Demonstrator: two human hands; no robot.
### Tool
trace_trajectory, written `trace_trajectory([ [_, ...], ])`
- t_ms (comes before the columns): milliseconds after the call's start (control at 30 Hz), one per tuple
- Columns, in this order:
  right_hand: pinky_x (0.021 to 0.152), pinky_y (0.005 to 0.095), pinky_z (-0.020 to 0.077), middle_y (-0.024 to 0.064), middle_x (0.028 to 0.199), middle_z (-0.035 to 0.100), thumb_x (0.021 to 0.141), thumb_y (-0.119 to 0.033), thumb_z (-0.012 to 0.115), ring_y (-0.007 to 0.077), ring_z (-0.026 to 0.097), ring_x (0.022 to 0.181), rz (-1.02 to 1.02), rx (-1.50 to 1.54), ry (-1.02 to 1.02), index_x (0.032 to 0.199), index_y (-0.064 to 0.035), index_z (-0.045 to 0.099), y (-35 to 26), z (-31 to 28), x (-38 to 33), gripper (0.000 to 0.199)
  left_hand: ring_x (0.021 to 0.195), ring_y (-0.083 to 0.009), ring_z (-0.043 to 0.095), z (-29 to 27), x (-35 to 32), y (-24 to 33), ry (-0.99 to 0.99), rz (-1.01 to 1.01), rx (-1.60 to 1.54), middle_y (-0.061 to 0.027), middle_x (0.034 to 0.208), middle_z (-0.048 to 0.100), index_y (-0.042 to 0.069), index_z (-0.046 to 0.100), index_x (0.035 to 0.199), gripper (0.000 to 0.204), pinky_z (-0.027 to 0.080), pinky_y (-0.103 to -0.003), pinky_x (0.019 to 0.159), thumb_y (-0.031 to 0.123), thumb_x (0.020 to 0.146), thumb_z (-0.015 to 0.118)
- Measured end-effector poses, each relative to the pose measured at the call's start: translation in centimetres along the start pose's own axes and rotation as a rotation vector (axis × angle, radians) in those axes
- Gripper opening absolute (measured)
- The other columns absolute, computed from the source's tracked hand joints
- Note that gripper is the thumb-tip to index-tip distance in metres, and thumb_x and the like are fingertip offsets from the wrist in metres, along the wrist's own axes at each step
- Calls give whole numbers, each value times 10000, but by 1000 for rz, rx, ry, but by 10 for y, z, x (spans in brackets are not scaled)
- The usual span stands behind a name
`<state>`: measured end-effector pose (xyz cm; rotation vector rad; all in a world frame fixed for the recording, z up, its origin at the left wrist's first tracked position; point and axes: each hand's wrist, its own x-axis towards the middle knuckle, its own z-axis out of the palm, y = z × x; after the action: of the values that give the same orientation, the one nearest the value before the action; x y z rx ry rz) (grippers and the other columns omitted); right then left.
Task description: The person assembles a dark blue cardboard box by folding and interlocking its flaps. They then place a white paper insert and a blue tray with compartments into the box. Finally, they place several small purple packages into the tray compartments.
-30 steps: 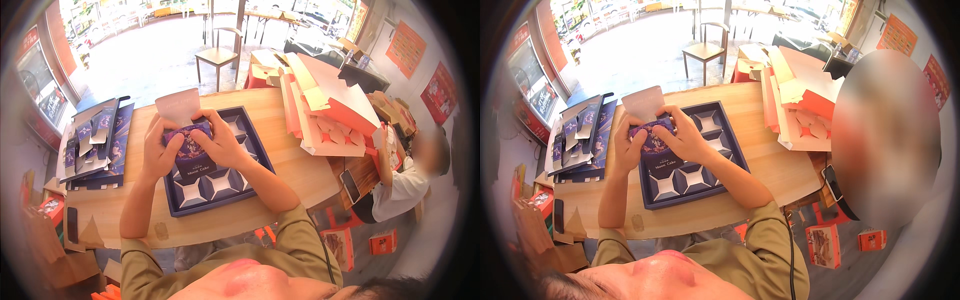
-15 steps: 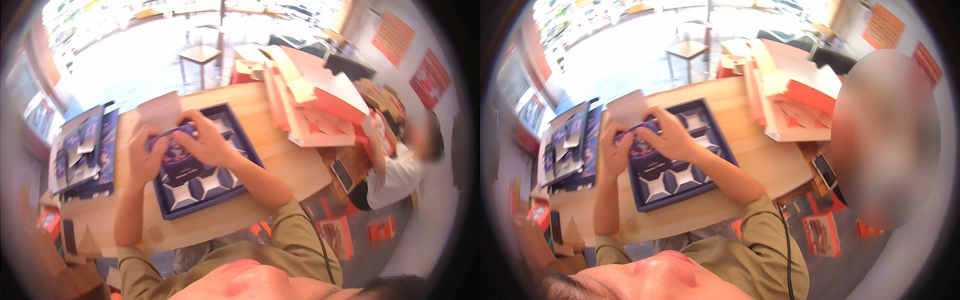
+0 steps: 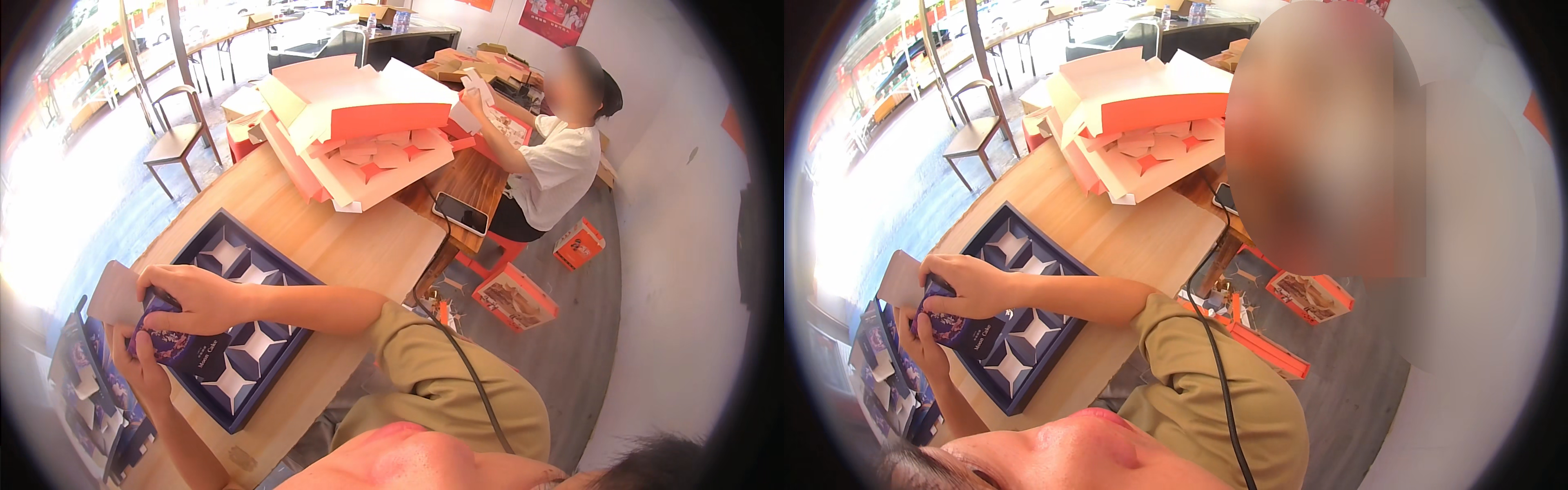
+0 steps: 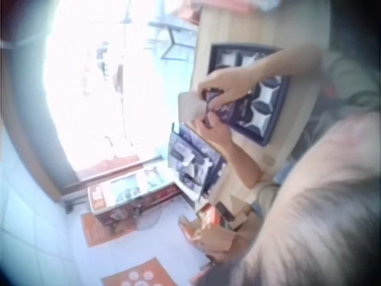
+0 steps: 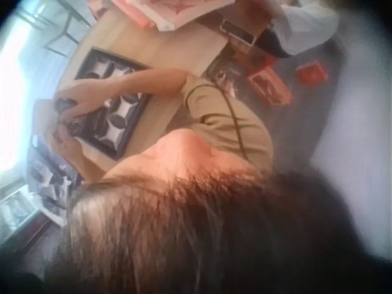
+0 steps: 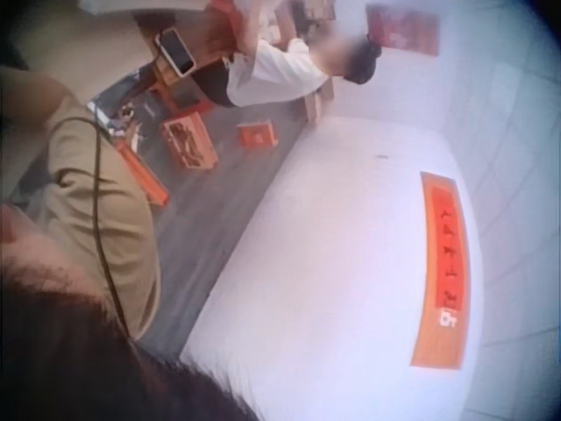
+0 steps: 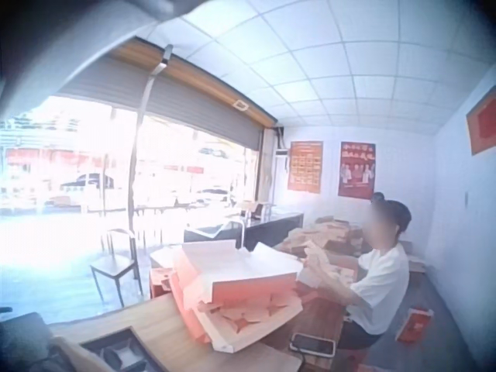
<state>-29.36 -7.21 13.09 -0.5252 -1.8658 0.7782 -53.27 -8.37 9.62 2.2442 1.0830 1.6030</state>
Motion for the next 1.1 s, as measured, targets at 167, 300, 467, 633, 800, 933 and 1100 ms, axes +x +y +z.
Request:
trace_trajectory([
  [167,953,466,541,219,1129,713,980,-314,794,408,700,1080,-49,-122,7,1274,-18,614,9,12,6,455,961,-287,586,-11,-8,6,-6,-177,16,-138,1002,597,-16,630,989,259,466,-383,913,237,1045,648],
  [300,941,416,559,190,1177,713,988,-250,806,302,698,1054,-115,-151,68,1292,-5,659,12,2,1,417,972,-232,620,9,0,18,18,-176,-72,-101,1005,660,13,683,1044,166,496,-353,886,156,965,708],
  [467,711,291,564,79,1038,649,1009,-143,772,124,630,940,-18,-69,-53,1138,-10,648,-4,-5,6,223,974,-310,644,0,8,33,-3,-33,-26,-164,1043,661,19,699,1015,170,512,-397,878,145,916,755],
  [633,818,385,533,160,1000,658,982,-188,786,290,646,892,71,9,-52,1081,-6,651,-8,-4,6,247,955,-323,643,3,7,33,-7,-5,-58,-176,1099,645,14,679,928,168,511,-391,852,151,910,776],
  [800,856,393,566,176,1062,703,977,-208,795,291,692,919,205,105,-70,1219,-7,630,-16,-3,8,355,1242,-304,651,19,-1,17,92,95,-205,-238,1424,583,58,226,1629,875,545,-450,1066,51,944,770],
  [933,880,419,574,196,1095,722,963,-246,813,343,721,969,110,34,-110,1241,-10,630,-2,-3,6,407,1272,-327,652,27,1,17,238,206,-375,-275,1470,565,79,99,1684,1031,550,-463,1075,61,919,789],
  [1100,924,448,558,199,1122,724,973,-392,794,383,716,1049,79,-131,-289,1246,-30,660,-17,2,1,473,1040,-262,713,-30,2,1,95,-112,-676,-200,1167,725,-13,455,1550,937,558,-372,915,780,1050,431],
])
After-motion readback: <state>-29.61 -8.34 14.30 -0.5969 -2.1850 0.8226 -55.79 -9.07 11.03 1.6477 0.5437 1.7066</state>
